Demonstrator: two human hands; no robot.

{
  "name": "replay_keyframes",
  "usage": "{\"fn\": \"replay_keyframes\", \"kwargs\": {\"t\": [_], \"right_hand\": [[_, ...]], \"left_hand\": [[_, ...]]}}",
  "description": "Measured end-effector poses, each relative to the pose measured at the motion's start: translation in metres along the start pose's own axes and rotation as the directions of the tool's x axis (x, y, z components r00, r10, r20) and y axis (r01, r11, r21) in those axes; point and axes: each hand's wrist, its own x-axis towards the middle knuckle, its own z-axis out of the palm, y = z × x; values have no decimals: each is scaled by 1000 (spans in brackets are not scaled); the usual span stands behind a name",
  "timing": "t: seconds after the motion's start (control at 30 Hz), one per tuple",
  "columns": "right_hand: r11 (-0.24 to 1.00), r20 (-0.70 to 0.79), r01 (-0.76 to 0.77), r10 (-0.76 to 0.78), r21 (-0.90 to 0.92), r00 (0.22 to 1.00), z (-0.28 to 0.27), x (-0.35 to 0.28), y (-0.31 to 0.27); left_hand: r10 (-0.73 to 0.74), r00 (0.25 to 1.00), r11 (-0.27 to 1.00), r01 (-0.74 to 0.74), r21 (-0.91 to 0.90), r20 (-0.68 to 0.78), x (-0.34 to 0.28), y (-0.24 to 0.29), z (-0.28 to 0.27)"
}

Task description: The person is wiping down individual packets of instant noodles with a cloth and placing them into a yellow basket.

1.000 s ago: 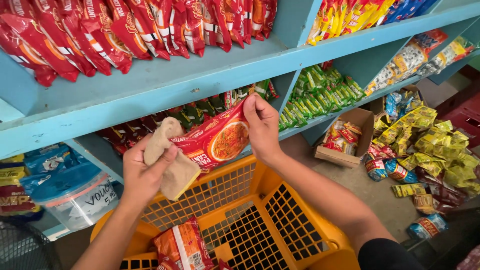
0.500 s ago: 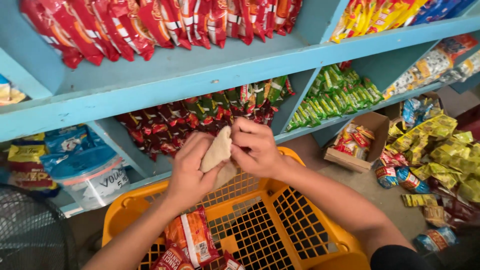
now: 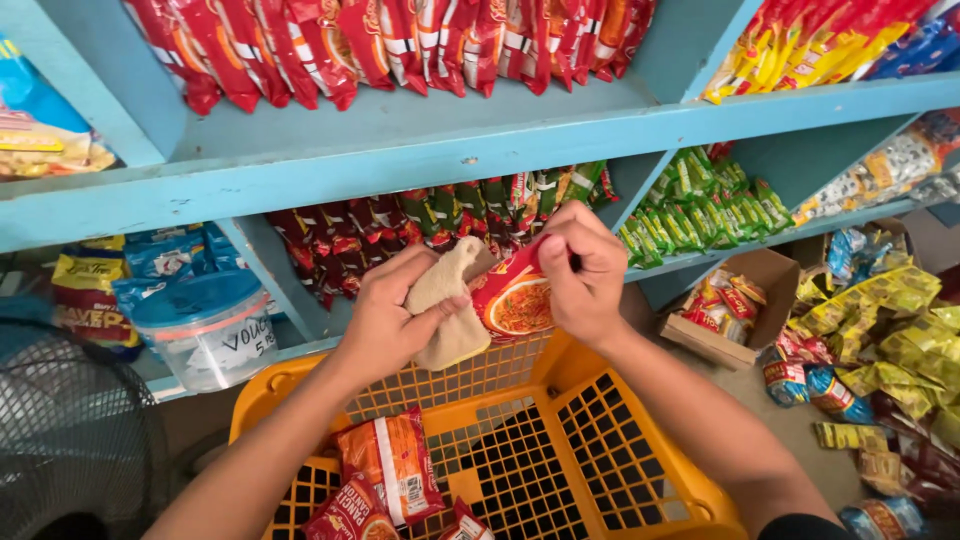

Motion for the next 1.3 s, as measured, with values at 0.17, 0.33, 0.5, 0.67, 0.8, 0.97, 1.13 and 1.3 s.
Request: {"fn": "replay_keyframes", "kwargs": {"t": [0.17,0.33,0.5,0.67,0.8,0.97,1.13,1.3], "right_hand": [[996,98,-51,43,79,994,9,-6,8],[998,162,-25,15,57,987,17,-9,-12],[999,120,-17,14,27,993,14,-7,-11],[1000,74,-8,10,-20,997,1,-2,-7],[1000,76,-19,20,-12,997,3,-4,-8],[1000,95,-29,28,11,995,6,-7,-7],[999,131,-33,30,21,991,9,-3,-13],[994,270,-88,68,64,960,7,8,-12]], "left_hand": [[58,998,998,-58,4,26,0,3,10],[89,995,995,-91,-28,-42,-5,16,14],[134,988,991,-134,0,-71,-1,16,11],[130,990,991,-132,-31,-57,3,17,7],[114,993,992,-115,-44,-35,5,25,5],[84,995,996,-85,25,49,5,45,5],[106,994,994,-106,17,-10,-1,26,8],[161,987,974,-161,162,15,2,23,0]]}}
